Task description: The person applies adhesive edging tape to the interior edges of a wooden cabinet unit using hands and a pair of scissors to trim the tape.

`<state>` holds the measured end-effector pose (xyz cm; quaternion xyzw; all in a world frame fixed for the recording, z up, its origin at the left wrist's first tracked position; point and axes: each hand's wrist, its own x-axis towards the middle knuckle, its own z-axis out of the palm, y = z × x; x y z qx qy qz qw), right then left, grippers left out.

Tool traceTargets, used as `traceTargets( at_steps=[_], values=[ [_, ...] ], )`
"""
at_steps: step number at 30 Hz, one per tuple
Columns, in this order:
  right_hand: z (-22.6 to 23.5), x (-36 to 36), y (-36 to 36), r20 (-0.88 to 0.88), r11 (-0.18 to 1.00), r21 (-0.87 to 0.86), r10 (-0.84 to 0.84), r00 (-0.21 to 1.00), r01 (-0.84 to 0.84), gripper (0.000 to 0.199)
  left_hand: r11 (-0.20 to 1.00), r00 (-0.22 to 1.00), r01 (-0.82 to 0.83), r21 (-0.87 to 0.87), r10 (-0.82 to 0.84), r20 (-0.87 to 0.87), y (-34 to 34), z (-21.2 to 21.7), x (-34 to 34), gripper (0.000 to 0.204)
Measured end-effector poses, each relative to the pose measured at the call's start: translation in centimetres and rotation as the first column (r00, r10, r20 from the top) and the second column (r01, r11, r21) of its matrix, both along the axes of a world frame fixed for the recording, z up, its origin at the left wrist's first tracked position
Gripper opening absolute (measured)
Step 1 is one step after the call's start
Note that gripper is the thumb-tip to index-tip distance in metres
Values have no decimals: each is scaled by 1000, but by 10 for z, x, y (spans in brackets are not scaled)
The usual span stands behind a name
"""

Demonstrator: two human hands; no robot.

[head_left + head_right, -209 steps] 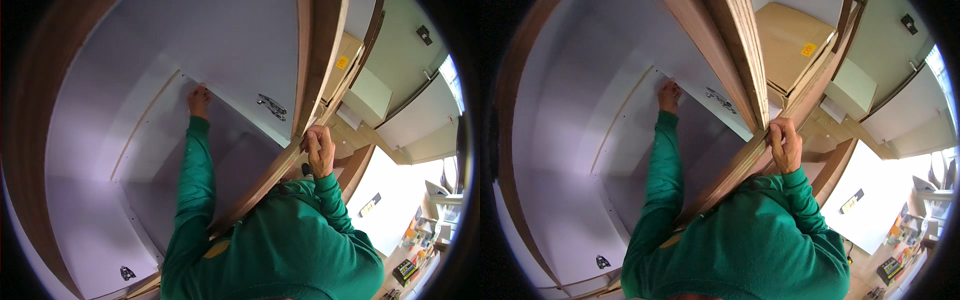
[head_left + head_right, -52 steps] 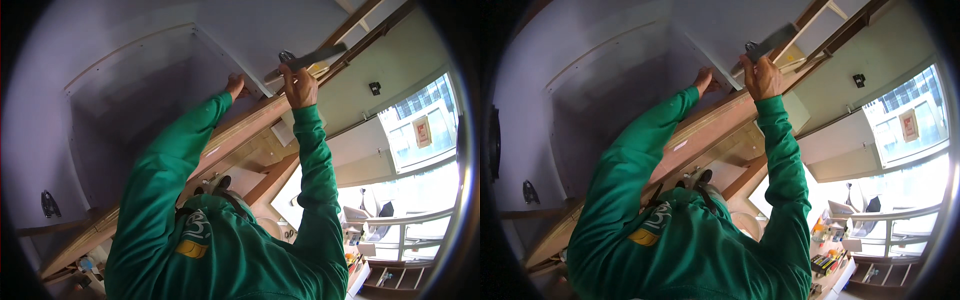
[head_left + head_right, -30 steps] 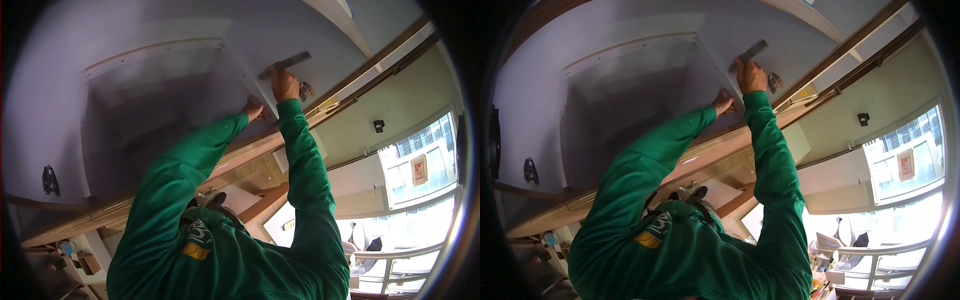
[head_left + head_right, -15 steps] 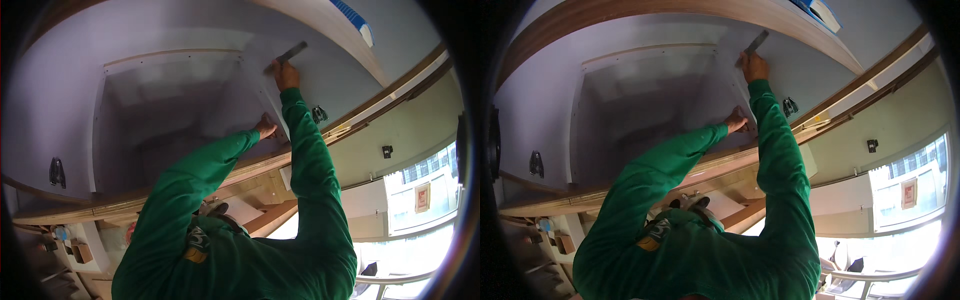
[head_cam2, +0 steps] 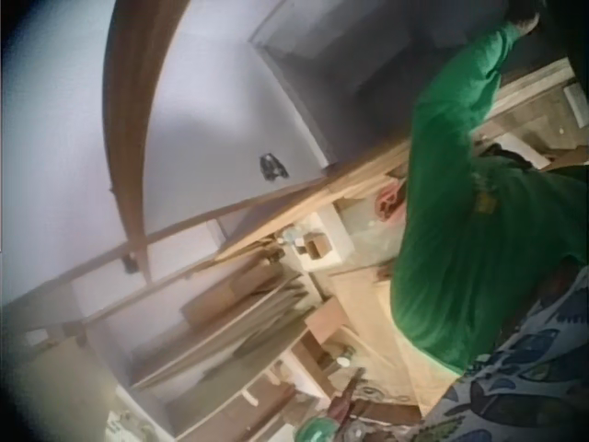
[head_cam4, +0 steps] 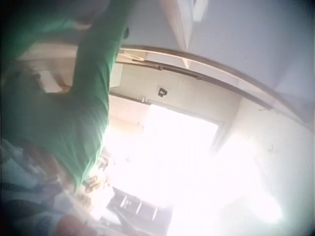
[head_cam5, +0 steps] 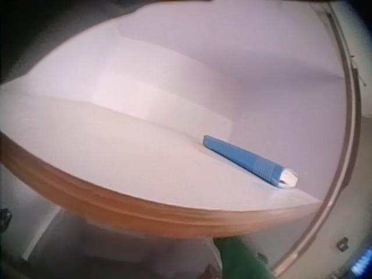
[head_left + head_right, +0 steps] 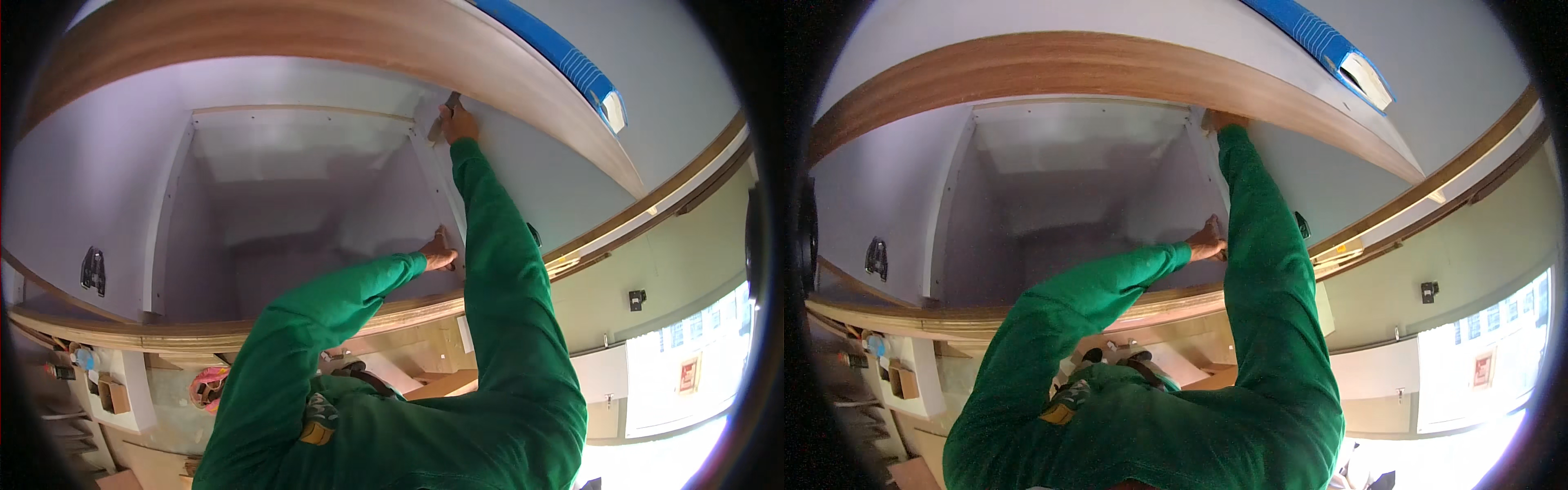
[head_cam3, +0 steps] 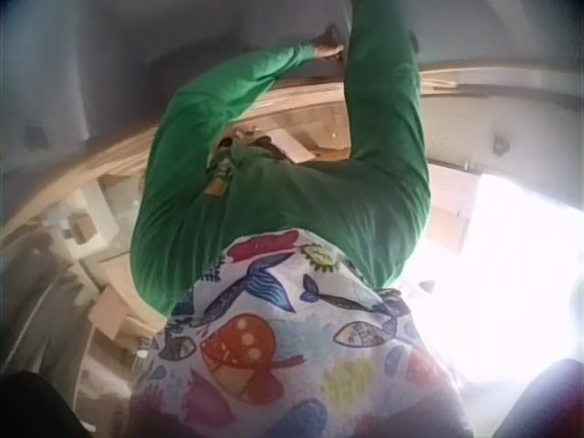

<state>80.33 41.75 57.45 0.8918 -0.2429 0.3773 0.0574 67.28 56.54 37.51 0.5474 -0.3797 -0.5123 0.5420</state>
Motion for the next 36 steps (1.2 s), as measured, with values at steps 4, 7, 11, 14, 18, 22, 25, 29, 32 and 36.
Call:
traceTargets(
  at_steps=[4, 7, 11, 14, 18, 22, 25, 29, 32, 36],
  values=[
    [-2, 49, -44, 63, 995, 38, 85, 994, -88, 40, 1000, 999, 28, -8, -28, 47, -10, -1, 8, 102],
    [-12, 55, -97, 130, 990, -124, 87, 988, -71, 40, 983, 982, 134, -123, -115, 149, -27, -3, -8, 102],
    [-41, 78, -63, 107, 929, 317, 164, 981, -190, 38, 995, 992, 100, 7, -100, 75, -11, -22, 9, 101],
    [2, 97, -66, -67, 993, 115, 7, 998, 1, 39, 960, 926, 129, -248, -27, 376, -74, -75, 14, 101],
    [0, 85, -74, 28, 974, 159, 159, 987, -162, 41, 921, 751, 325, -216, -113, 650, -61, -71, 18, 15],
    [10, 35, -96, -64, 947, 293, 155, 986, -129, 42, 832, 186, 535, -145, 52, 981, -31, -18, 0, 19],
    [8, 38, -23, -89, 924, 358, 179, 980, -137, 42, 845, 200, 516, -142, 42, 979, -12, -21, 23, 15],
    [17, 7, 3, -28, 998, 58, -32, 999, 34, 38, 853, 512, 446, -273, 8, 859, -26, -39, 19, 14],
    [12, -45, -2, -96, 970, 235, -35, 995, 57, 37, 926, 764, 324, -192, -137, 631, -24, -38, -4, 58],
    [15, -76, 36, 12, 973, 229, 2, 1000, -5, 39, 967, 883, 199, -158, -107, 456, -25, -37, 6, 80]
  ],
)
